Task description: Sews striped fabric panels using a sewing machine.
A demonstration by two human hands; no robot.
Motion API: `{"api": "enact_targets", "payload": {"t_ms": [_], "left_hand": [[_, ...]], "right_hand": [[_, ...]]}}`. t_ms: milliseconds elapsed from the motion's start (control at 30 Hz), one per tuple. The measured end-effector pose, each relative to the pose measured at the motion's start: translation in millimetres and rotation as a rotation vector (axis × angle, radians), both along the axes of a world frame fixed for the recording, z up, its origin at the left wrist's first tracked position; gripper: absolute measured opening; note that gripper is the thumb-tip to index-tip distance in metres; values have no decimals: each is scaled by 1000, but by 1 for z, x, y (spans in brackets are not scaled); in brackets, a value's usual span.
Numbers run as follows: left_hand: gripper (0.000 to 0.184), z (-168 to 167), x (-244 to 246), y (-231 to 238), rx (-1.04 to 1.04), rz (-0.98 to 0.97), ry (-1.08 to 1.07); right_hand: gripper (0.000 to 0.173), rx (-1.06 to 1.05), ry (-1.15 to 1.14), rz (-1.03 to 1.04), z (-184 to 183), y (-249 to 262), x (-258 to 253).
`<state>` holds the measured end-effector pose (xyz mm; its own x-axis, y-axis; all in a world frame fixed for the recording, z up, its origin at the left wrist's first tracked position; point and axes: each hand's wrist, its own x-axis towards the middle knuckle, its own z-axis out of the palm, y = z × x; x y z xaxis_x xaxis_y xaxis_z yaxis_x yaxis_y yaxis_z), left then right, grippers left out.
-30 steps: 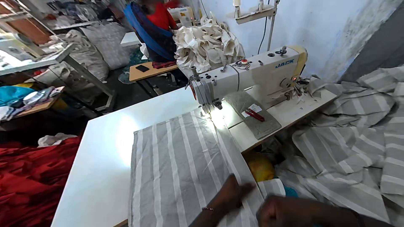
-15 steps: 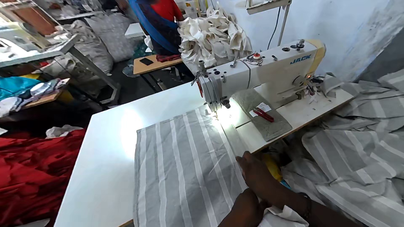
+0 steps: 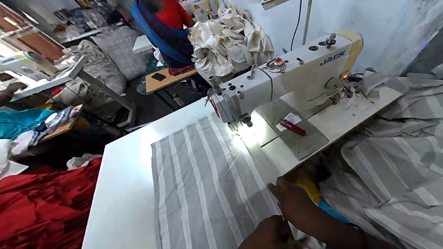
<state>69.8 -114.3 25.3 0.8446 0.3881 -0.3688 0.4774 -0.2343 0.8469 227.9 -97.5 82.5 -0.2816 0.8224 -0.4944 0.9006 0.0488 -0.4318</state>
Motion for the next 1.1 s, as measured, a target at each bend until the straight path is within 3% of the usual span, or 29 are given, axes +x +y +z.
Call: {"api": "enact_targets", "payload": {"t_ms": [67,200,500,800,1000,1100], "left_hand": [[47,-1,-4,1,1,-30,-41],[20,-7,-6,0,136,67,-108],[18,-7,-2,9,622,399,-106],[21,11,-2,62,582,486,37],[25,23,-15,112,380,455,127],[28,21,-19,94,567,565,79]], "right_hand": [[56,-7,9,1,1,0,2],[53,-14,28,-12,4,4,2],[46,22,50,5,0,48,-8],[39,168,77,-52,-15,107,-17],[36,192,104,-45,-13,143,-28],[35,195,205,-39,-21,158,-17]]}}
